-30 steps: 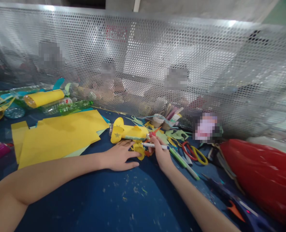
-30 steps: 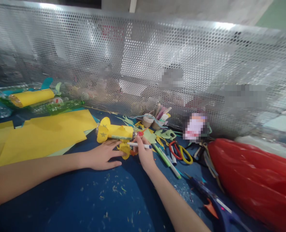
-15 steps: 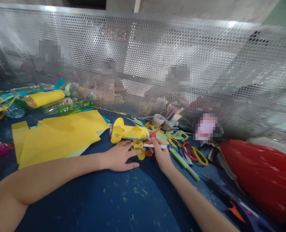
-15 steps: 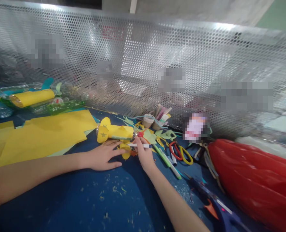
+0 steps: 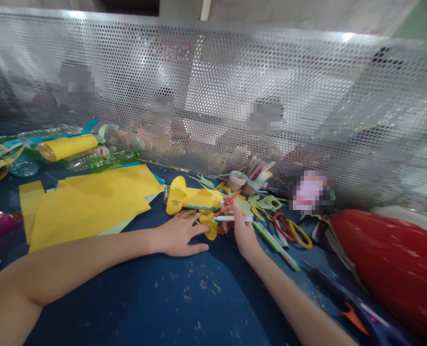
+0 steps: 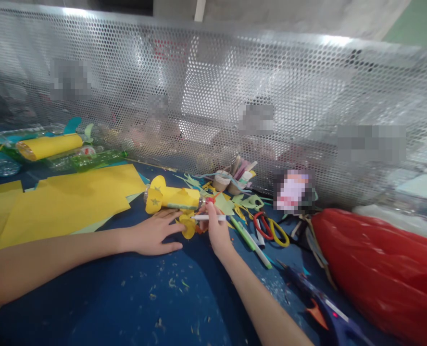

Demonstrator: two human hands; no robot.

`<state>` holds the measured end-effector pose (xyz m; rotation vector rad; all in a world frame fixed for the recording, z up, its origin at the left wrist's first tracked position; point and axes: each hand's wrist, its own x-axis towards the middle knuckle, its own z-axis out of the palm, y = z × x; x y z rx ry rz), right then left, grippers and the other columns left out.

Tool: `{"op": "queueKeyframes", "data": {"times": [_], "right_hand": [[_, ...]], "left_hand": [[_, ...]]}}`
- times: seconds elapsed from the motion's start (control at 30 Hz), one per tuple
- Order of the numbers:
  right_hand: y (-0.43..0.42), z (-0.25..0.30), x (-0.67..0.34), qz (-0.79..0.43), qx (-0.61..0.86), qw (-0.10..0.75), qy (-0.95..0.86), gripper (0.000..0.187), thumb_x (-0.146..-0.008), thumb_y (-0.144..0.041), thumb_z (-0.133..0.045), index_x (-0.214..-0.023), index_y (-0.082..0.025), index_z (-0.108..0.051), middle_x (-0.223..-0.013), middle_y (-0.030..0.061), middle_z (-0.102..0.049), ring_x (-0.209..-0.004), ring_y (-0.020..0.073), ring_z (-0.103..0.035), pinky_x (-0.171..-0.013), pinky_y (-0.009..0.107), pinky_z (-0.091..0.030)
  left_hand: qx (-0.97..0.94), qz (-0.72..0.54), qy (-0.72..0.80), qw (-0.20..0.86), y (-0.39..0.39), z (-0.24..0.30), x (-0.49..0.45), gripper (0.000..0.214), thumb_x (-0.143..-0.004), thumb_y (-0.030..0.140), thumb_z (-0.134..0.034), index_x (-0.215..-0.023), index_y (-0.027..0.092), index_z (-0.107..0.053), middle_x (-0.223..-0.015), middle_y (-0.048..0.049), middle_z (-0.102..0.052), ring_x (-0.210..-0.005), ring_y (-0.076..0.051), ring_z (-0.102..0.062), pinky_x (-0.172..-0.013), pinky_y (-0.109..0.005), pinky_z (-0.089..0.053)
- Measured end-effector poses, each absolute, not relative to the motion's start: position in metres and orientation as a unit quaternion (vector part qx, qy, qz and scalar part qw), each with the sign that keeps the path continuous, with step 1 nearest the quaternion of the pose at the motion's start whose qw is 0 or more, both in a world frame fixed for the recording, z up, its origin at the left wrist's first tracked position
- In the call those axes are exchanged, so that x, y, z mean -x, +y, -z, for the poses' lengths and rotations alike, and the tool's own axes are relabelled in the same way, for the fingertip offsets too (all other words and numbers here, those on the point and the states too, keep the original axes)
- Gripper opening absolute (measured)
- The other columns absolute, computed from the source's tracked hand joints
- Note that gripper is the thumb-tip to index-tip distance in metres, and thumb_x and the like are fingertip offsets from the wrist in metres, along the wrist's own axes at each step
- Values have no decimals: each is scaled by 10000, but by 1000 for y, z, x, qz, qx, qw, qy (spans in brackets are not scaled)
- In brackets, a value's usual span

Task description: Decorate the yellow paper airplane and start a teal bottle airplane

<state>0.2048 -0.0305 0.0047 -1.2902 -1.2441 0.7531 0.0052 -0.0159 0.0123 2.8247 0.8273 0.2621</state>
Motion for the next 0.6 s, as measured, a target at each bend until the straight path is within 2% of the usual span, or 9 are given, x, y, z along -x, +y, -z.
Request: {"op": "queueKeyframes", "data": {"times": [0.1, 0.2, 0.4, 0.6], "right_hand": [[-32, -6, -204, -306, 551, 556, -543, 415, -791, -602, -493, -639, -217, -526, -380, -58, -407, -383, 124, -363, -430, 267, -297], [-32, -6, -205, -291, 538, 550, -570, 365, -743, -533, -599, -602, -210, -503, -464, -47, -471, -448, 116, -403, -469, 257, -320], [-31, -3, -206, -292, 565, 533, -559, 401, -760, -569, -544, -598, -202, -538, -452, -52, -429, -443, 113, -379, -446, 252, -291], [-29, 0, -205, -325, 540, 549, -549, 345, -686, -507, -665, -639, -219, -481, -474, -58, -503, -437, 115, -427, -451, 251, -335]], "left_hand": [[-952, -94, 276, 92, -16, -13, -5, 546, -878, 611, -322, -1287, 280, -468, -1466, -97, -312, -1327, -353, -286, -1047, -512, -266], [-954, -94, 271, 87, -16, -13, -6, 535, -881, 603, -326, -1269, 273, -490, -1459, -110, -322, -1321, -360, -293, -1043, -507, -270], [-953, -94, 273, 91, -15, -12, -6, 527, -880, 600, -337, -1272, 282, -491, -1459, -109, -322, -1319, -360, -299, -1046, -508, -266], [-955, -97, 267, 88, -15, -12, -5, 502, -883, 583, -348, -1260, 289, -498, -1452, -99, -330, -1314, -356, -309, -1039, -507, -279]]}}
